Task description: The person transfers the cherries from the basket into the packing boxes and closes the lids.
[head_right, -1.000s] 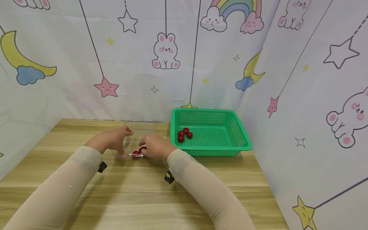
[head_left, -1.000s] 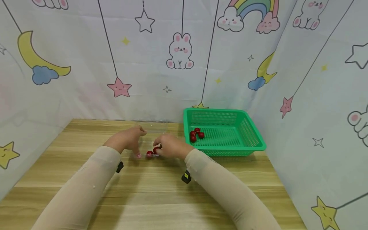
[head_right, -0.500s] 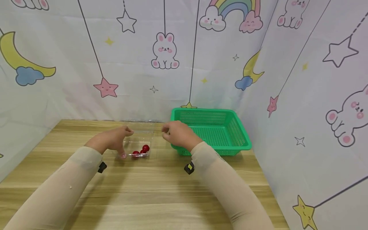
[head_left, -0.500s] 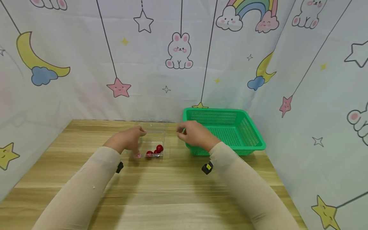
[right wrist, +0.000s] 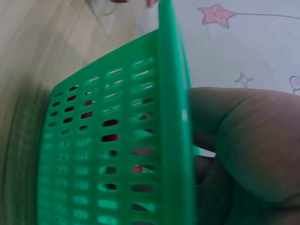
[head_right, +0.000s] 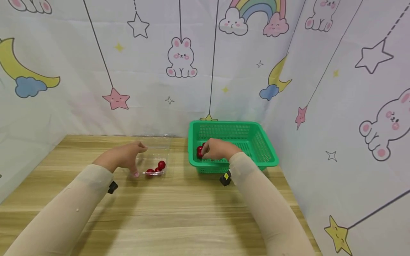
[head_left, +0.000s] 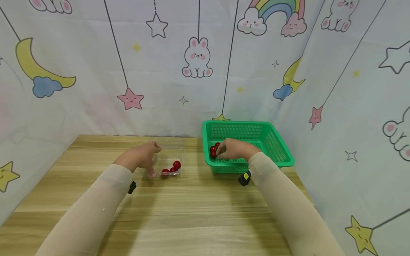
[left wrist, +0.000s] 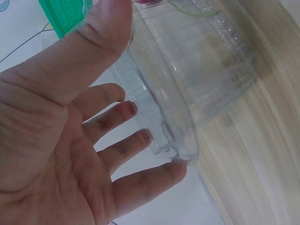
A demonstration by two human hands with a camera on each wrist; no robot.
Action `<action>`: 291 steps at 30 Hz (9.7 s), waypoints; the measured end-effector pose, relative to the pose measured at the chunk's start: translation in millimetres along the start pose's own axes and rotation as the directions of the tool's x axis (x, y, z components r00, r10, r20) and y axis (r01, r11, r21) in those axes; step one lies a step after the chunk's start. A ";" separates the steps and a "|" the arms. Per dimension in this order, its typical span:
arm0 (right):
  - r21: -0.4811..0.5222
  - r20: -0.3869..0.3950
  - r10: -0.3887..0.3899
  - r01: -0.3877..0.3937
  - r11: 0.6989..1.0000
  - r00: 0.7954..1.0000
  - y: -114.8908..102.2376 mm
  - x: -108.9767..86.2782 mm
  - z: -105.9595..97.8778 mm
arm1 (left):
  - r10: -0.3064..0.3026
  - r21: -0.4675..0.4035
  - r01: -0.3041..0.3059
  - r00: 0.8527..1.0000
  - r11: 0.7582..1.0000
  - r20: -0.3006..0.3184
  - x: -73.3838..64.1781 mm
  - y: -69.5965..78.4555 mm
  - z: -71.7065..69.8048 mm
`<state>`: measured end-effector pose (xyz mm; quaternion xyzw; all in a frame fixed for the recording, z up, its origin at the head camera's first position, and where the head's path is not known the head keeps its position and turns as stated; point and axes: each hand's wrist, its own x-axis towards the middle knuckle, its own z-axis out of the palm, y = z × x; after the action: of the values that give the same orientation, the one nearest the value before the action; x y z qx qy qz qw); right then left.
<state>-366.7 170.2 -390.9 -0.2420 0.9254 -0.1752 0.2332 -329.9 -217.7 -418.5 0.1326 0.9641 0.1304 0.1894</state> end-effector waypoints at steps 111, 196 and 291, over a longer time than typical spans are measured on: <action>-0.127 -0.231 -0.147 0.120 0.985 0.962 -106.9 28.8 15.8 | 0.003 0.029 -0.003 1.000 1.000 -0.012 -12.5 5.8 -4.2; -0.213 0.069 0.363 -0.342 0.915 0.929 42.4 100.4 -24.5 | -0.004 0.028 0.005 1.000 1.000 -0.015 -7.7 4.9 2.0; 0.057 -0.186 0.025 -0.014 0.998 0.982 -62.9 43.9 -43.4 | -0.031 0.018 0.032 0.999 0.999 -0.031 -5.8 -4.7 4.2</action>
<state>-400.1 104.5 -342.6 -0.2089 0.9404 -0.2202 0.1535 -324.0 -223.0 -421.7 0.1170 0.9700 0.1207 0.1756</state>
